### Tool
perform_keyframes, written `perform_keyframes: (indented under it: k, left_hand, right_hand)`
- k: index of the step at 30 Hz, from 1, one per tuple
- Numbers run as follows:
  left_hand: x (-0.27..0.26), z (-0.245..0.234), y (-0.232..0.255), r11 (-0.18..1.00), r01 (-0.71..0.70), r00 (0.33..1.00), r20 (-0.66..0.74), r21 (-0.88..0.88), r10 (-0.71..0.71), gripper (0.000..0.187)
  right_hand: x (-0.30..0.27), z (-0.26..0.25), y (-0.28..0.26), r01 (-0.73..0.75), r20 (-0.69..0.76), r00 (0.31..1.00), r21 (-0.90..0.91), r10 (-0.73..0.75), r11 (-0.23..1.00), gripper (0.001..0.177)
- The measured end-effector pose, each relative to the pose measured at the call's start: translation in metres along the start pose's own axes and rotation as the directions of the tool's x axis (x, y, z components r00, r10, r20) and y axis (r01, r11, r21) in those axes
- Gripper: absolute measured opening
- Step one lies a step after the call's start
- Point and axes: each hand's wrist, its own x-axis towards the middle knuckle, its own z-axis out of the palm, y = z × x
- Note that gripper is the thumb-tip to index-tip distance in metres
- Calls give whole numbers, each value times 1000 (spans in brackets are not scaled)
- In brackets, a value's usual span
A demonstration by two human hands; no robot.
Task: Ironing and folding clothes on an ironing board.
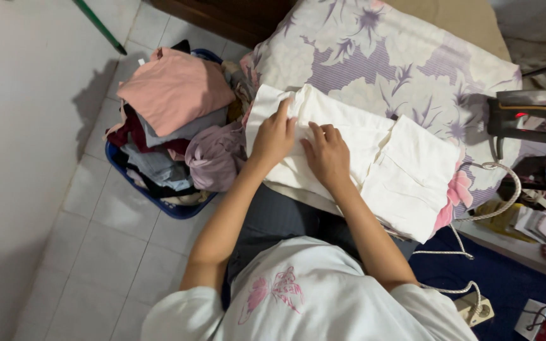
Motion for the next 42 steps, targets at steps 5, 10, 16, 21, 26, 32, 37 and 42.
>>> perform_keyframes:
  k: [5,10,16,21,26,32,37,42]
  left_hand:
    - [58,21,-6,993,48,992,110,108,-60,58]
    - [65,-4,18,916,351,921,248,-194,-301,16]
    - [54,19,-35,1000,16,990,-143,-6,-17,6]
    - [40,20,10,936,32,996,-90,351,0,25]
    - [-2,97,54,948,-248,968,10,197,251,39]
    - [-40,180,113,890,-433,865,341,142,367,60]
    - [-51,208,110,887,-386,896,332,252,295,65]
    - [-54,212,116,905,-359,904,327,229,276,66]
  right_hand:
    - [-10,17,11,-1,14,1000,-21,2,1000,22]
    - [-22,7,7,26,-26,999,93,-24,995,18]
    - [-20,-2,5,-8,8,1000,205,6,979,31]
    - [-36,-26,22,-130,15,991,283,131,950,36]
    - [-80,-75,92,-374,-227,894,94,386,922,35]
    - [-155,-117,167,-775,-308,632,-267,711,573,47]
    - [-188,-119,203,-828,-106,560,-89,821,553,52]
    - [-187,-133,212,-652,-75,501,622,862,433,38]
